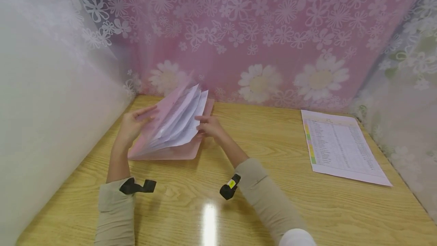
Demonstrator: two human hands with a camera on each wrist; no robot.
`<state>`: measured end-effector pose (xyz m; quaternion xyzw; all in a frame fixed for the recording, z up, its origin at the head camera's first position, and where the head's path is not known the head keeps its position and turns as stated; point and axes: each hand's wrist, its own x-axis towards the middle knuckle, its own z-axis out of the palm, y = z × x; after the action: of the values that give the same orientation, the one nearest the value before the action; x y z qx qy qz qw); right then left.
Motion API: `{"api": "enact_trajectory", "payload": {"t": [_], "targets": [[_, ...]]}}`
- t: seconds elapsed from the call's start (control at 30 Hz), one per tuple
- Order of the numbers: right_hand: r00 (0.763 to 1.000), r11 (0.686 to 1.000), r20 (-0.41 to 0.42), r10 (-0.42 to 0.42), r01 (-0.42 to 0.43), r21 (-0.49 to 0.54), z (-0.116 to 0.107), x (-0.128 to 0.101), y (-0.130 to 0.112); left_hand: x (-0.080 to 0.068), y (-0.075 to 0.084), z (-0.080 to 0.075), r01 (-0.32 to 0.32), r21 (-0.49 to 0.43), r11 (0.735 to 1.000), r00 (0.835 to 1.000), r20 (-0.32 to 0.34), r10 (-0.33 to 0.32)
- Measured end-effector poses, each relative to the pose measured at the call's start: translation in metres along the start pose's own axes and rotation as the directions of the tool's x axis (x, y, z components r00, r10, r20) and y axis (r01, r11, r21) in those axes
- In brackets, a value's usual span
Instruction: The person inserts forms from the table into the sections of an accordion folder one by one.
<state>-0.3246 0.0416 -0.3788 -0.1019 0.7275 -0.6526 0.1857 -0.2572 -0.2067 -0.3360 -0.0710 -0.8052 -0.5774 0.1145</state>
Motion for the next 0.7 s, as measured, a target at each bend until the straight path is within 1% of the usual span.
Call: {"api": "enact_trajectory", "payload": {"t": [0.3,0.5,0.7], "targets": [[0.999,1.000,-0.048,0.011,-0.011,-0.003,0.015,0.004,0.002,0.001,-0.001,0.000,-0.005,0.007,1.000,1.000,-0.006,0.005],[0.998,0.999,-0.065,0.021,-0.023,-0.031,0.019,0.009,0.006,-0.001,0.000,-0.001,0.006,0.000,1.000,1.000,0.000,-0.006],[0.996,0.998,-0.081,0.037,-0.041,-0.047,0.023,0.012,0.008,0.000,-0.001,0.000,-0.016,0.006,1.000,1.000,-0.003,0.016]]}}
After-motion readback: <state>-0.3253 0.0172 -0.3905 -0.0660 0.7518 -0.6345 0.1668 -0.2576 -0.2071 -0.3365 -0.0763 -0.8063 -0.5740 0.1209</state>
